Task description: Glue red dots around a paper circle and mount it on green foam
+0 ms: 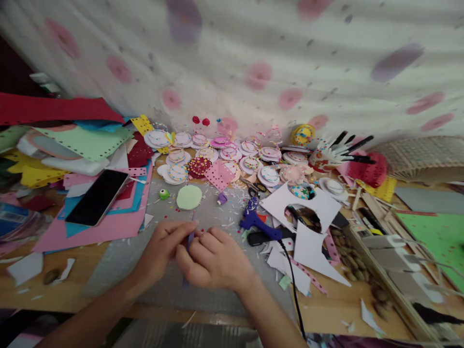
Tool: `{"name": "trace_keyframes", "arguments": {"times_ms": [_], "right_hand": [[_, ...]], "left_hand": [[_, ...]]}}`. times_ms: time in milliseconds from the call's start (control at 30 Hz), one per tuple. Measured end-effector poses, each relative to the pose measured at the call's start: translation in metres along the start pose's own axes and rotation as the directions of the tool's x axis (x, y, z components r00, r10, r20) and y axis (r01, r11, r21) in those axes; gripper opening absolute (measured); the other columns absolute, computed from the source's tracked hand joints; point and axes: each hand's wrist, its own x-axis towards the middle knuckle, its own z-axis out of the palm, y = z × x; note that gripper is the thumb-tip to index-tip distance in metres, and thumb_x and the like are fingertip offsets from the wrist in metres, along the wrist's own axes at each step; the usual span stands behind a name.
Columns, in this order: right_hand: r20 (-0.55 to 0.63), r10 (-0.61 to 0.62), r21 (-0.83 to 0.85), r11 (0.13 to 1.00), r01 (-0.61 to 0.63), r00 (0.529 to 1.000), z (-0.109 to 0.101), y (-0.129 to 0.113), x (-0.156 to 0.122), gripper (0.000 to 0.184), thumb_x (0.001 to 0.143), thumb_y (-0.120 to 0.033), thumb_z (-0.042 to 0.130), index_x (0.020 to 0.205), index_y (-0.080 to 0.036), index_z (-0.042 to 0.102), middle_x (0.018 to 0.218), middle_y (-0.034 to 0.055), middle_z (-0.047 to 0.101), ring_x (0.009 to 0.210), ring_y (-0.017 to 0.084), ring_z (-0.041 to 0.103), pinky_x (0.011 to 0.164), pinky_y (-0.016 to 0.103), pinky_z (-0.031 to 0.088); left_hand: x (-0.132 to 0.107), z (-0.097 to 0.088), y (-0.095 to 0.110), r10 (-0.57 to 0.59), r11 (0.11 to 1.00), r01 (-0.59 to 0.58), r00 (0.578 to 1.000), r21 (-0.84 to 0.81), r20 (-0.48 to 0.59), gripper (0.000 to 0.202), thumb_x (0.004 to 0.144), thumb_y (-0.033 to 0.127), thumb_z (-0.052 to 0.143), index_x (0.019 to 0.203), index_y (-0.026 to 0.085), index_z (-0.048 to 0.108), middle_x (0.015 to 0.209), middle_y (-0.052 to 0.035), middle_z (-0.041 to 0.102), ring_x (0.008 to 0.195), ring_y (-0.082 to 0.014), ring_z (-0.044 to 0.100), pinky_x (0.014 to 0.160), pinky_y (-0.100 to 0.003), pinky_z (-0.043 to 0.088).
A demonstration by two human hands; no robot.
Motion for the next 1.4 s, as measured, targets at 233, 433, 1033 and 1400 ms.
{"name": "trace_keyframes", "arguments": {"times_ms": [233, 433, 1033, 1400], "right_hand": [[-0.342, 0.555, 0.478, 0.798, -0.368, 0.758, 0.027, 0.020, -0.015, 0.019, 0.082, -0.006, 0.052, 0.079, -0.024, 0.044, 0.062, -0.0057, 0.044, 0.054, 0.011, 0.043, 0.054, 0.025, 0.037], [-0.154, 0.965, 0.866, 0.236, -0.442, 0.213, 0.045, 0.025, -0.029, 0.020, 0.085, -0.018, 0.055, 0.094, -0.025, 0.040, 0.062, -0.0091, 0.040, 0.049, 0.009, 0.037, 0.052, 0.021, 0.035], [-0.102, 0.940, 0.824, 0.262, -0.501, 0.324, 0.055, 0.007, -0.033, 0.019, 0.086, -0.014, 0.053, 0.090, -0.025, 0.039, 0.063, -0.0078, 0.037, 0.055, 0.011, 0.042, 0.060, 0.029, 0.043], [-0.129, 0.925, 0.796, 0.312, -0.518, 0.358, 0.057, 0.009, -0.032, 0.020, 0.086, -0.014, 0.053, 0.090, -0.027, 0.038, 0.059, -0.0090, 0.033, 0.048, 0.011, 0.034, 0.054, 0.029, 0.040]], "left_hand": [[-0.010, -0.043, -0.002, 0.111, 0.953, -0.058, 0.980, 0.296, -0.166, 0.046, 0.088, 0.053, 0.044, 0.065, 0.016, 0.059, 0.046, 0.0069, 0.028, 0.043, -0.0093, 0.028, 0.044, -0.022, 0.022], [-0.016, -0.051, -0.035, -0.155, 0.922, 0.064, 0.965, 0.383, 0.210, 0.029, 0.086, 0.038, 0.050, 0.070, 0.015, 0.056, 0.058, 0.0055, 0.037, 0.055, -0.0099, 0.035, 0.051, -0.021, 0.025], [0.051, -0.057, -0.050, -0.094, 0.993, 0.044, 0.861, 0.110, 0.500, 0.026, 0.085, 0.036, 0.054, 0.071, 0.014, 0.056, 0.060, 0.0040, 0.043, 0.055, -0.0086, 0.036, 0.050, -0.019, 0.028], [0.054, -0.058, -0.048, -0.146, 0.988, 0.100, 0.850, 0.117, 0.506, 0.024, 0.084, 0.035, 0.054, 0.072, 0.014, 0.058, 0.061, 0.0029, 0.046, 0.056, -0.0090, 0.038, 0.051, -0.019, 0.029]]}}
